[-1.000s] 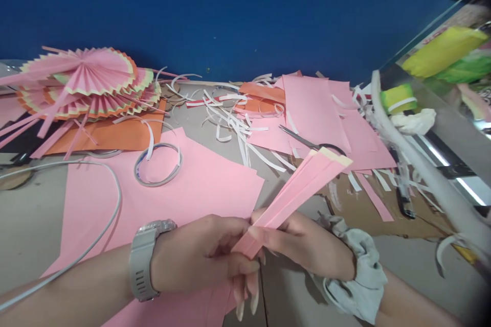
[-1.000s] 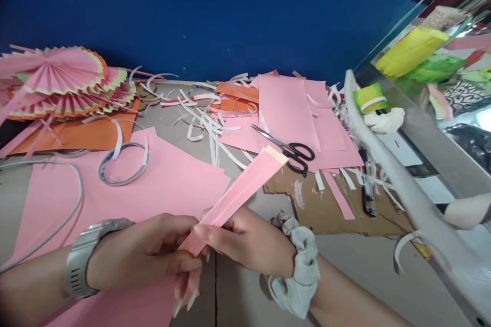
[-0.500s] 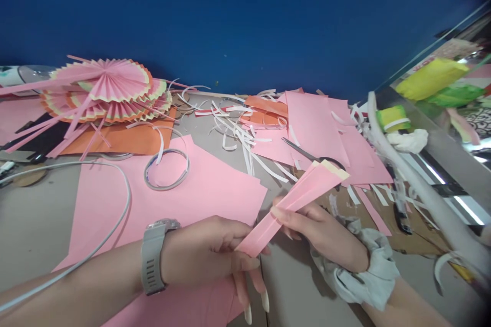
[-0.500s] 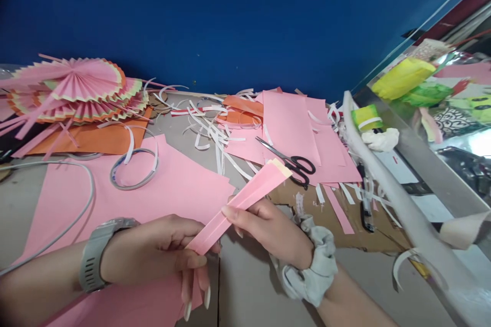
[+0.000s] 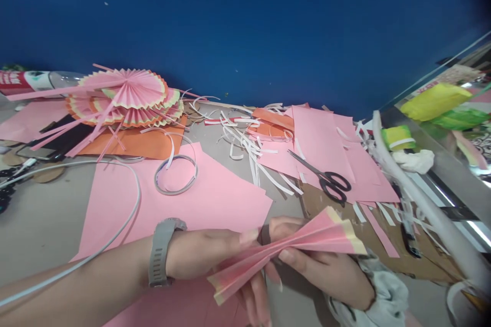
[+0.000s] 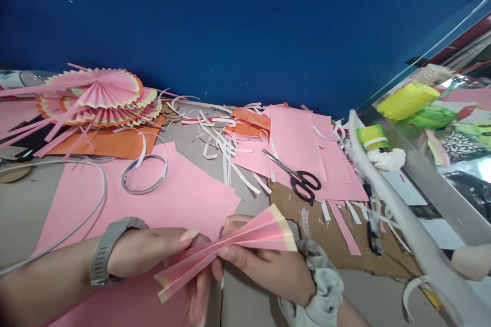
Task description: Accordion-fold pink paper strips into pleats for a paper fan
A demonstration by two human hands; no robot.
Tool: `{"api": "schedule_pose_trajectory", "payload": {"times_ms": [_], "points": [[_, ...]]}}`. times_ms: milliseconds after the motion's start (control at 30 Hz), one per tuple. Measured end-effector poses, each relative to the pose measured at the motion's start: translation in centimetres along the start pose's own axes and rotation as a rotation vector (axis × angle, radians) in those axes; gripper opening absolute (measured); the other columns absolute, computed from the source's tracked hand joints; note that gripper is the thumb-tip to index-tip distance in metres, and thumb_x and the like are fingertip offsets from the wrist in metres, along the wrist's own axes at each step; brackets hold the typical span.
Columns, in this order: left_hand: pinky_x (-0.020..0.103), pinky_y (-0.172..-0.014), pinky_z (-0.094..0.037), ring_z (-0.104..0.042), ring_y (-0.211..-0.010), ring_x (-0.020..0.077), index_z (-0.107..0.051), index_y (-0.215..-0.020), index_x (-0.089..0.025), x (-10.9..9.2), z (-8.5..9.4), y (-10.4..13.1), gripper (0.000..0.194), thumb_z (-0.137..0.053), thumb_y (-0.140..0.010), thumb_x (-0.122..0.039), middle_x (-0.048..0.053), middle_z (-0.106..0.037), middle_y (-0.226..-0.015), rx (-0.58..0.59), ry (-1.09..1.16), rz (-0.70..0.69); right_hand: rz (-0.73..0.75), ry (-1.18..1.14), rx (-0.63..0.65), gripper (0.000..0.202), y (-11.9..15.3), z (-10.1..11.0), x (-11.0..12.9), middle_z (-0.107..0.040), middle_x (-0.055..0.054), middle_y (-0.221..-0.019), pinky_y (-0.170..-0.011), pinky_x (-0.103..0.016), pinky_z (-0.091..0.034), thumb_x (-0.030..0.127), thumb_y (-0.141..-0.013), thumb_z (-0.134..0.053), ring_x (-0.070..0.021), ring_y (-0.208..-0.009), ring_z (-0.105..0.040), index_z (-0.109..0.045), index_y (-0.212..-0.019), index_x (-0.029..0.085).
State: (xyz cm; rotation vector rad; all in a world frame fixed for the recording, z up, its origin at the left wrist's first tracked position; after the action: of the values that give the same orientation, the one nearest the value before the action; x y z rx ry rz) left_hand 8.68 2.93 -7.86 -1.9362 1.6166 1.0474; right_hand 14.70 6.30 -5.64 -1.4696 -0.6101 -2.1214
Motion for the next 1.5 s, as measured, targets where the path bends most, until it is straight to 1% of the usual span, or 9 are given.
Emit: {"api": "schedule_pose_trajectory", "payload": {"times_ms": [167, 300, 400, 533, 733, 1033, 1267, 1400, 1500], "points": [[0.016, -0.041, -0.03, -0.04, -0.043, 0.0054, -0.05, -0.082, -0.015, 0.6, 0.9, 0.1, 0.033, -0.038, -0.09, -0.044, -0.004, -0.046, -0.057, -0.091, -0.089, -0.019, 0.053, -0.05, -0.012, 0.016, -0.2, -0.2, -0.2, -0.052, -0.002, -0.074, -0.064, -0.03, -0.042, 0.037, -0.084, -0.049, -0.0177, -0.07, -0.052, -0.056, -0.08, 0.023], [0.015, -0.04, -0.032, -0.038, -0.04, 0.0034, -0.044, -0.086, -0.016, 0.4, 1.2, 0.0, 0.026, -0.047, -0.086, -0.042, -0.004, -0.049, -0.058, -0.173, -0.179, -0.044, -0.034, -0.133, -0.083, 0.027, 0.1, 0.1, -1.9, -0.051, -0.001, -0.075, -0.064, -0.026, -0.042, 0.046, -0.08, -0.054, -0.0162, -0.072, -0.051, -0.053, -0.086, 0.02], [0.016, -0.037, -0.034, -0.039, -0.034, 0.0041, -0.044, -0.093, -0.016, 0.7, 0.6, -0.5, 0.029, -0.051, -0.084, -0.043, -0.005, -0.05, -0.053, -0.126, -0.074, -0.045, -0.061, -0.192, -0.091, 0.029, 0.1, -0.1, -2.1, -0.053, -0.002, -0.079, -0.071, -0.028, -0.044, 0.046, -0.081, -0.052, -0.0184, -0.081, -0.053, -0.054, -0.095, 0.02], [0.015, -0.032, -0.031, -0.04, -0.031, 0.0052, -0.046, -0.082, -0.015, 1.0, 0.6, -0.4, 0.031, -0.035, -0.091, -0.043, -0.004, -0.047, -0.048, -0.158, 0.022, -0.071, -0.04, -0.279, -0.086, 0.027, -0.2, -0.5, -1.4, -0.057, -0.003, -0.087, -0.078, -0.029, -0.044, 0.038, -0.085, -0.051, -0.0161, -0.081, -0.055, -0.054, -0.106, 0.021], [0.016, -0.032, -0.034, -0.04, -0.03, 0.0053, -0.049, -0.084, -0.014, 1.7, 1.0, -0.1, 0.033, -0.029, -0.093, -0.039, -0.004, -0.045, -0.049, -0.244, 0.025, -0.027, -0.076, -0.457, 0.022, 0.022, -0.7, -2.0, -1.3, -0.053, 0.001, -0.073, -0.058, -0.024, -0.045, 0.038, -0.083, -0.053, -0.0105, -0.061, -0.055, -0.052, -0.089, 0.017], [0.015, -0.03, -0.027, -0.035, -0.03, 0.0051, -0.048, -0.08, -0.016, 1.5, 2.1, 0.6, 0.039, -0.024, -0.093, -0.045, -0.006, -0.041, -0.044, -0.44, -0.371, -0.005, -0.075, -0.472, 0.019, 0.014, -0.6, -2.1, -1.4, -0.05, 0.002, -0.075, -0.063, -0.022, -0.042, 0.031, -0.087, -0.05, -0.0091, -0.067, -0.051, -0.049, -0.088, 0.017], [0.018, -0.042, -0.036, -0.039, -0.038, 0.0062, -0.042, -0.069, -0.017, 0.3, 1.3, 0.9, 0.043, -0.018, -0.094, -0.042, -0.006, -0.04, -0.043, -0.495, -0.516, -0.08, -0.083, -0.327, -0.079, 0.015, -0.6, -1.5, -1.9, -0.044, 0.003, -0.075, -0.062, -0.022, -0.039, 0.032, -0.088, -0.047, -0.0094, -0.067, -0.045, -0.047, -0.083, 0.018], [0.015, -0.036, -0.034, -0.044, -0.037, 0.0062, -0.046, -0.083, -0.018, 0.4, 1.1, 1.0, 0.021, -0.041, -0.089, -0.037, -0.008, -0.043, -0.045, -0.46, -0.602, -0.018, -0.15, -0.312, -0.142, 0.015, -0.6, -1.3, -2.4, -0.045, 0.002, -0.079, -0.066, -0.023, -0.039, 0.032, -0.087, -0.049, -0.0106, -0.073, -0.045, -0.048, -0.086, 0.018], [0.013, -0.033, -0.03, -0.046, -0.036, 0.0063, -0.047, -0.092, -0.019, 0.9, 1.8, 1.3, 0.013, -0.053, -0.083, -0.028, -0.009, -0.047, -0.045, -0.527, -0.677, 0.049, -0.174, -0.347, -0.137, 0.016, -0.7, -1.5, -2.4, -0.046, 0.002, -0.078, -0.066, -0.023, -0.039, 0.033, -0.087, -0.048, -0.0111, -0.074, -0.046, -0.048, -0.085, 0.018]]}}
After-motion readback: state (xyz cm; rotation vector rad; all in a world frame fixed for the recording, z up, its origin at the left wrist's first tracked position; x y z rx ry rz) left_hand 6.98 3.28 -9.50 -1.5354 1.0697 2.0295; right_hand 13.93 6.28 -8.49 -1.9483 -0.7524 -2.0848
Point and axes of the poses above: each hand's wrist, its own y-axis away from the middle knuckle, its own z-axis out of the back of the hand, x = y × z, the point moved 9 cm from there along -y, towards the middle knuckle
